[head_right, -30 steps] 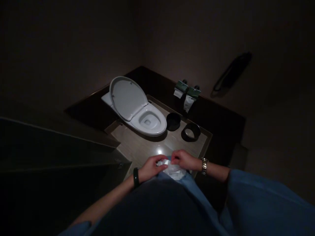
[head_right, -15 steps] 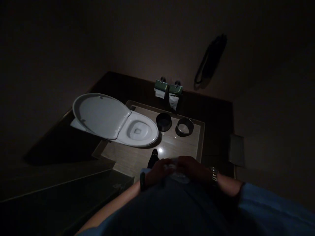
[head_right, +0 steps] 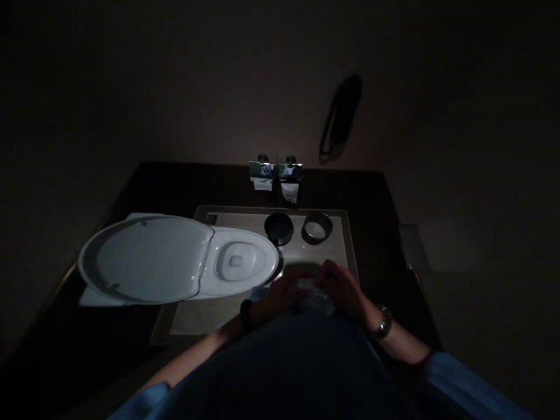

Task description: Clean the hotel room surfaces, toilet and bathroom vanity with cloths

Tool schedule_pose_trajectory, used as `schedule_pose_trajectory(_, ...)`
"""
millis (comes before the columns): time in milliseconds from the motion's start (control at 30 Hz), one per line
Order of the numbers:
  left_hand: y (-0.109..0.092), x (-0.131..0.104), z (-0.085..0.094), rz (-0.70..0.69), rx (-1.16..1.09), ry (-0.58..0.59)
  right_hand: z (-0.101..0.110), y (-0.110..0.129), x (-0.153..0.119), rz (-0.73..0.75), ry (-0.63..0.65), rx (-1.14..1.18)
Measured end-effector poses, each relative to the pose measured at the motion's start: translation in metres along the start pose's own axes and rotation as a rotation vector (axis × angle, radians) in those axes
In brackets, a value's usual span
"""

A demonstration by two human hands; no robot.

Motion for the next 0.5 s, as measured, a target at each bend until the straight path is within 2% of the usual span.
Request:
schedule_pose_trajectory(67, -0.006, 0.003, 0.006, -0.013, 0.122, 0.128, 0.004, 0.011, -0.01, 0.035, -0.142, 0.004)
schedule_pose_trajectory(133, -0.009, 0.007, 0.009, -0.027, 0.183, 0.223, 0.007, 0.014, -0.022, 0.022, -0.161, -0.009)
schedule_pose_trajectory(267, -0.018, 0.015, 0.007, -0.14, 0.238, 0.351, 0.011, -0.004, -0.043, -0.068, 0.005, -0.056)
schedule_pose_trajectory(367, -0.03, 0.022, -0.003, -0.261, 0.405, 0.43, 0.01, -0.01, -0.048, -0.027, 0.134, -0.128)
schedule_pose_trajectory(433, -0.039, 0.03, -0.011, -0.261, 0.392, 0.417, 0.012, 0.0, -0.046, 0.028, 0.091, -0.157)
schedule_pose_trajectory(500, -0.047, 0.039, -0.02, -0.223, 0.261, 0.465, 0.014, 0.017, -0.041, 0.047, -0.04, -0.162)
Point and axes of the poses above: each hand's wrist, its own x-axis towards the middle knuckle, its own z-axis out of the back of the hand, y = z × x, the point moved 3 cm from there along x, towards the middle knuckle, and after that the axes turned 4 degrees about z, right-handed, at the moved point
